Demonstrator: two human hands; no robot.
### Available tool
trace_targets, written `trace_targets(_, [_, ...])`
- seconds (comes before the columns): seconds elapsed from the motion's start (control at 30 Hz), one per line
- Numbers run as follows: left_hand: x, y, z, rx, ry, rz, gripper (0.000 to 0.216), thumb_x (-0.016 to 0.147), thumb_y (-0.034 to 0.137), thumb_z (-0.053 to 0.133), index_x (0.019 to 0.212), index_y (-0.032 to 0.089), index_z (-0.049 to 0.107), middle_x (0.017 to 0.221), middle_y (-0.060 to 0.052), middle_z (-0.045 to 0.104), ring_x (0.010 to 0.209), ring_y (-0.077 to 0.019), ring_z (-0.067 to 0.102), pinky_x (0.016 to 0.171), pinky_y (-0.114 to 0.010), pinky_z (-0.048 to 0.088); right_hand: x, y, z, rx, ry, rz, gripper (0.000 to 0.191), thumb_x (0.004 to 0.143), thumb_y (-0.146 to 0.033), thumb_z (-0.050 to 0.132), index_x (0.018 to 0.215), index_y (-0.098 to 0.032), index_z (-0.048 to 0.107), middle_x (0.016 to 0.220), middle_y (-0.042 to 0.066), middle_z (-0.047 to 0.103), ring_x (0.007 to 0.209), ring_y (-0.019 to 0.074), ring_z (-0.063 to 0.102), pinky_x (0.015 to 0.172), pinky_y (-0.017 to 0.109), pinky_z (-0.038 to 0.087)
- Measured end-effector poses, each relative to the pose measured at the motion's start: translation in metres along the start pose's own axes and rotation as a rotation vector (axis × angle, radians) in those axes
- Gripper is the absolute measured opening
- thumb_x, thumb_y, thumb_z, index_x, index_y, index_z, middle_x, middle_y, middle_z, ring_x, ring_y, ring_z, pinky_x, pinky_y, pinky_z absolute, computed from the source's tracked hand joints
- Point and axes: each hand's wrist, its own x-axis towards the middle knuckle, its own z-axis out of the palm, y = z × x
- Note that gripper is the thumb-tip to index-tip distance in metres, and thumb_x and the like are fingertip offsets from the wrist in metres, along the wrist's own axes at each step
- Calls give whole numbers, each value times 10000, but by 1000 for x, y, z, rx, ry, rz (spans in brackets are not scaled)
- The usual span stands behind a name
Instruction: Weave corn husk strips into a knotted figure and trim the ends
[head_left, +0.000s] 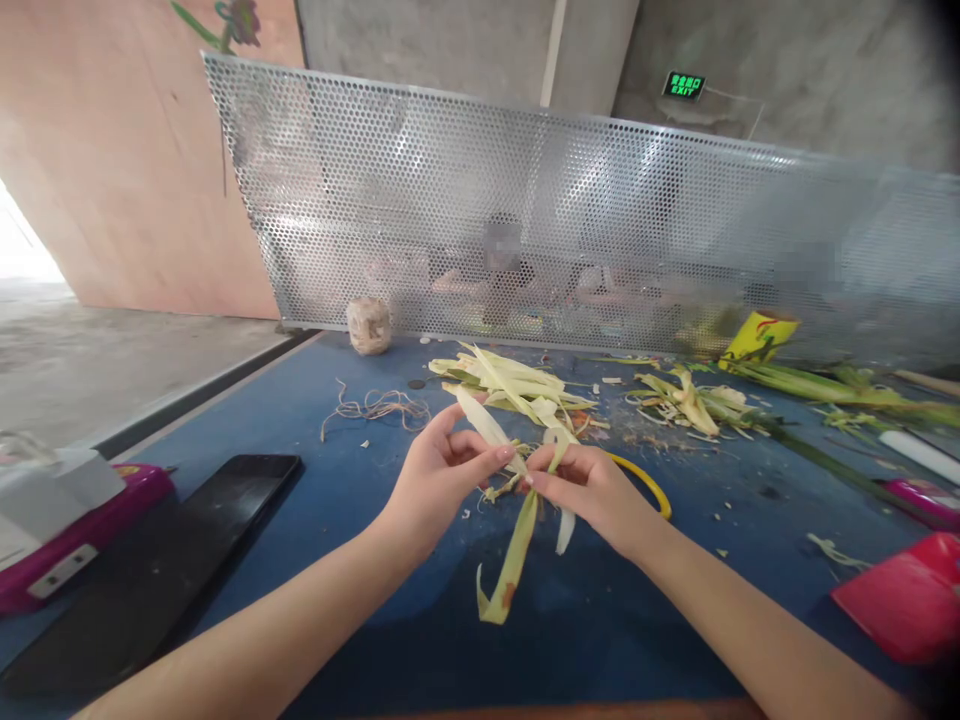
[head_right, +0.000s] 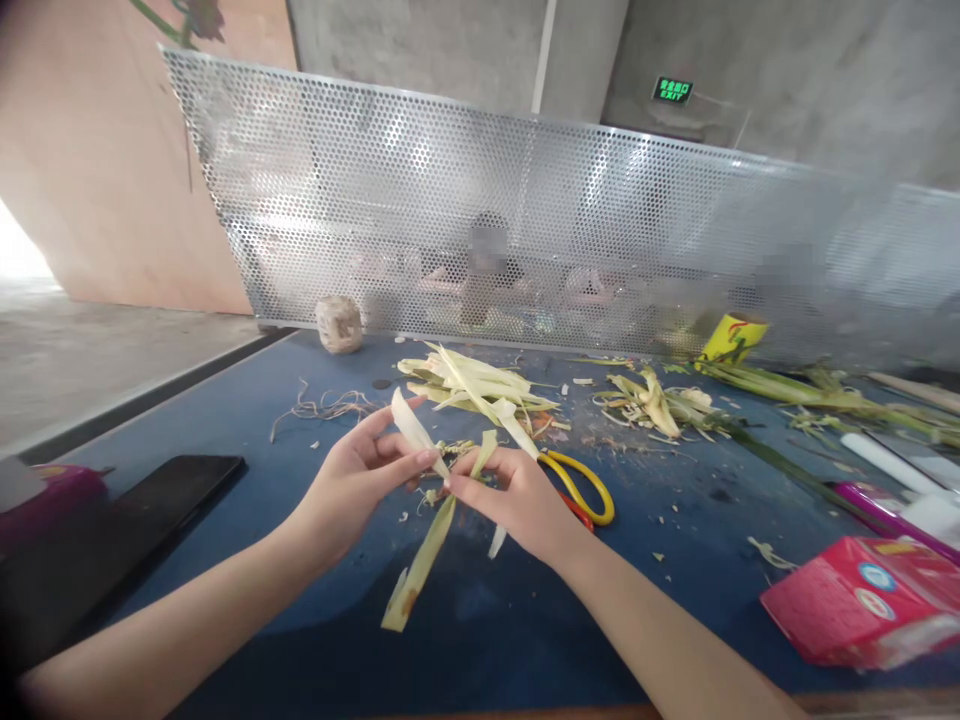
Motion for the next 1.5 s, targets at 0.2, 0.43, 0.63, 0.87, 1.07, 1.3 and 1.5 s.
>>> trace_targets(0.2, [3,2,-5,4,15,43,622,639,172,711,1188,156,420,520,91,536,515,-61,506,617,-206,418,0,-2,-1,-31,-12,35,140,745,-273,599,651,-173,571,654,-15,584,610,102,534,597,228,420])
trace_targets(0.43, [0,-8,2,12,-65,-76,492,692,238,671,1098,165,401,764,14,585,564,-68,538,471,-175,406,2,1,-1,25,28,10,240,795,-400,539,746,-182,626,667,2,594,623,119,547,599,239,432])
trace_targets(0.63, [-2,-16,3,-5,-206,-184,628,639,168,707,1150,222,346,792,36,551,481,-67,555,381,-169,391,2,0,-4,-98,85,-195,246,835,-355,500,753,-185,658,842,41,631,851,159,573,784,272,437])
trace_targets(0.87, [-2,-9,6,-2,-134,-107,741,611,114,713,1238,205,329,894,-5,610,506,-72,589,501,-223,482,0,-4,-5,-154,125,-165,188,808,-323,541,865,-205,676,857,42,674,783,160,624,730,274,497])
trace_targets(1.07, [-5,-8,9,117,-107,-42,740,610,163,722,1231,183,320,721,21,612,526,-99,579,362,-153,374,-1,-6,-3,-33,150,-158,125,773,-303,589,765,-186,634,745,20,650,661,125,616,634,242,508])
trace_targets(1.3, [-5,-12,5,115,-184,27,617,641,140,691,1160,183,360,759,21,595,569,-104,600,582,-257,499,0,-5,-8,48,146,-138,143,764,-303,603,696,-177,611,643,3,627,622,103,596,636,234,492])
trace_targets(1.5, [-6,-14,5,30,-261,19,771,667,127,667,1287,205,216,778,27,592,628,-129,627,653,-302,507,-1,-4,-5,22,150,-117,127,731,-298,631,707,-173,626,629,4,635,606,109,597,592,227,480])
